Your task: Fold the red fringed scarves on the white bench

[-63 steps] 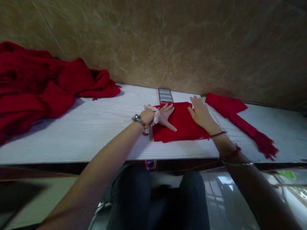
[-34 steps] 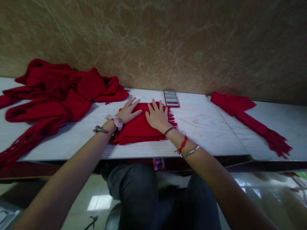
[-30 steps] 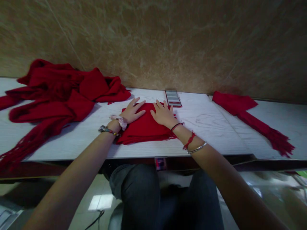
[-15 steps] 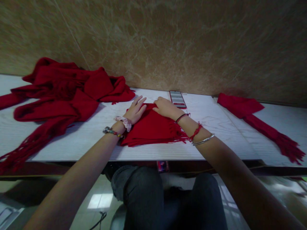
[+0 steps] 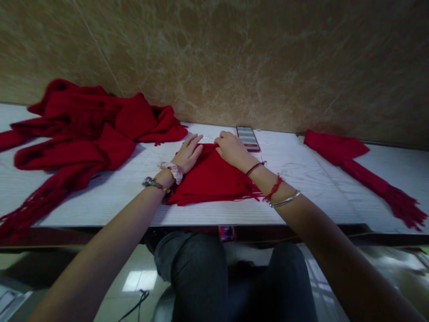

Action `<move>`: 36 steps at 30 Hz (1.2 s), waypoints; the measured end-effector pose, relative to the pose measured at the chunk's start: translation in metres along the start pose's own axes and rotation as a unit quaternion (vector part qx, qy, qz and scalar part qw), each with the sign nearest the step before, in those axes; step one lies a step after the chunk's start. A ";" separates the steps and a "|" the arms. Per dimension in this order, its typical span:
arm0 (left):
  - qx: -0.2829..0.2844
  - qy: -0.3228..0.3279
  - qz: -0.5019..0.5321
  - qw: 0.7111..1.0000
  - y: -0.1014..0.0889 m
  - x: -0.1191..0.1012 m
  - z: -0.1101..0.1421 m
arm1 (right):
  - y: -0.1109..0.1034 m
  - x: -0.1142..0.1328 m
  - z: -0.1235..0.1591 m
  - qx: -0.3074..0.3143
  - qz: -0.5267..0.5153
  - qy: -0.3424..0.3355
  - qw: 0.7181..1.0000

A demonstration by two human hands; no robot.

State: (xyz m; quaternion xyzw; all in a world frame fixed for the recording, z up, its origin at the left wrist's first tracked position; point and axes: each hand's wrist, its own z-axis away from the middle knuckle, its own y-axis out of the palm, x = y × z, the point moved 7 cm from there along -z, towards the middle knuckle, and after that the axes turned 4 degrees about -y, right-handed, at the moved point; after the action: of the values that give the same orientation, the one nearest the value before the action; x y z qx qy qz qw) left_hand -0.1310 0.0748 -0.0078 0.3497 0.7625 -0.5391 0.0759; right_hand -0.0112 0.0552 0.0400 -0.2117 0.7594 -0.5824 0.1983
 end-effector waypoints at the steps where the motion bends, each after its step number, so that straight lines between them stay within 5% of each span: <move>1: 0.002 0.000 0.000 1.000 0.000 0.000 0.000 | 0.000 0.000 0.001 0.001 0.006 0.005 1.000; 18: -0.001 -0.008 0.028 1.000 -0.002 -0.001 0.001 | 0.005 -0.030 0.000 0.069 -0.061 0.024 0.995; 26: -0.008 -0.005 0.033 0.999 -0.004 -0.002 0.002 | 0.004 -0.045 0.003 -0.018 -0.187 0.069 0.980; 29: -0.010 -0.005 0.035 0.999 -0.005 0.000 0.001 | 0.000 -0.058 0.010 -0.095 -0.298 0.136 0.940; 31: -0.010 0.000 0.036 0.999 -0.006 0.000 0.002 | -0.003 -0.071 0.023 -0.137 -0.394 0.196 0.887; 34: -0.007 0.013 0.021 1.000 -0.008 -0.008 0.005 | -0.005 -0.097 0.055 -0.151 -0.514 0.277 0.798; 36: 0.019 0.016 -0.008 1.000 -0.005 -0.018 0.009 | -0.008 -0.119 0.079 -0.143 -0.553 0.303 0.763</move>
State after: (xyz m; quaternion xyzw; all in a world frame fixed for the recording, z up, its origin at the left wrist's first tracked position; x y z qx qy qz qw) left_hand -0.1231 0.0576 0.0011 0.3539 0.7559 -0.5482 0.0527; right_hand 0.1323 0.0558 0.0350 -0.4331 0.6058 -0.5098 -0.4307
